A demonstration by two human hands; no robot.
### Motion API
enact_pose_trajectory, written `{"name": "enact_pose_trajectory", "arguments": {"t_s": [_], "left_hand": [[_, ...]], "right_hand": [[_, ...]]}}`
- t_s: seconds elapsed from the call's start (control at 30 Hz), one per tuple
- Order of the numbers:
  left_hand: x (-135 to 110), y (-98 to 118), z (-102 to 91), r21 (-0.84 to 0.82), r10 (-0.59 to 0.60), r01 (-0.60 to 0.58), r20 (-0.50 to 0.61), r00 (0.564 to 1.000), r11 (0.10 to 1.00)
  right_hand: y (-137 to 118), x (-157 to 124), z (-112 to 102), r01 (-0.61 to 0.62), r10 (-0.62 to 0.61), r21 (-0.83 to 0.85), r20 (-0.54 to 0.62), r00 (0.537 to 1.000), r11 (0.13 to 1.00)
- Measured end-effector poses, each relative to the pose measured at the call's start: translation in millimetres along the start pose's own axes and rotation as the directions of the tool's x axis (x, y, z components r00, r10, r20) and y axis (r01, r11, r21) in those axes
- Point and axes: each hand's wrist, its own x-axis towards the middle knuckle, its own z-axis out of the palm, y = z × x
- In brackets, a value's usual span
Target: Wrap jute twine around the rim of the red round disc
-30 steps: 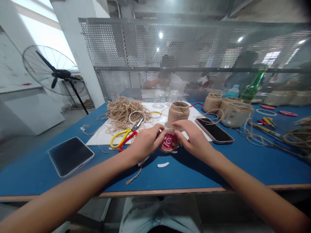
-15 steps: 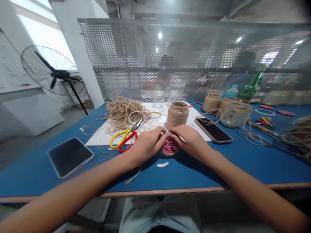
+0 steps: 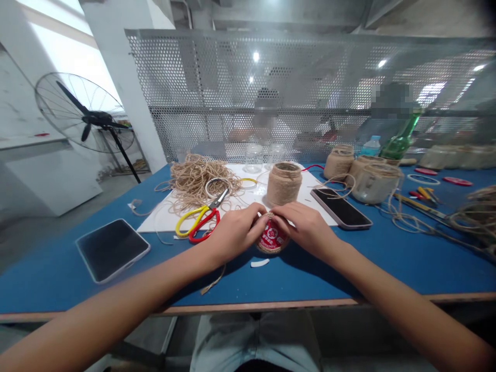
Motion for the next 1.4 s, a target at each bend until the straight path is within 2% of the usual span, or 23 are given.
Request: {"name": "enact_pose_trajectory", "arguments": {"t_s": [0.23, 0.43, 0.67, 0.83, 0.97, 1.07, 1.17, 1.3, 1.4], "left_hand": [[1.9, 0.8, -1.9, -0.067, 0.029, -0.031, -0.031, 0.999, 0.997], [1.5, -0.5, -1.1, -0.101, 0.071, -0.073, -0.022, 0.997, 0.992], [2.4, -0.7, -6.1, -0.076, -0.015, 0.011, -0.055, 0.998, 0.997], [3.1, -1.8, -5.5, -0.073, -0.042, 0.038, -0.061, 0.997, 0.997], [2.7, -1.3, -3.4, -0.043, -0.056, 0.054, -0.038, 0.998, 0.998], [2.3, -1.4, -2.1, -0.005, -0.046, 0.046, 0.013, 0.999, 0.999], [2.2, -1.7, -0.9, 0.036, -0.032, 0.031, 0.05, 0.998, 0.999], [2.6, -1.2, 0.0, 0.043, 0.023, -0.025, 0.058, 0.998, 0.999], [2.2, -1.5, 0.0, 0.037, 0.017, -0.019, 0.057, 0.998, 0.999]], "right_hand": [[-0.5, 1.7, -2.1, -0.09, 0.093, 0.129, -0.016, 0.996, 0.987], [0.6, 0.4, -1.7, -0.119, 0.123, 0.197, -0.006, 0.992, 0.973], [2.0, 1.0, -4.4, -0.279, 0.259, 0.364, 0.103, 0.96, 0.889], [2.0, 2.3, -5.6, -0.299, 0.272, 0.413, 0.124, 0.954, 0.861], [2.7, 2.0, -5.0, -0.307, 0.279, 0.373, 0.13, 0.952, 0.875], [2.4, 1.4, -4.2, -0.302, 0.271, 0.332, 0.138, 0.953, 0.894], [0.9, 1.6, -4.0, -0.295, 0.25, 0.368, 0.166, 0.954, 0.882], [-1.6, 2.6, -4.5, -0.302, 0.232, 0.414, 0.213, 0.949, 0.858], [-2.8, 3.3, -5.2, -0.308, 0.233, 0.409, 0.223, 0.947, 0.859]]}}
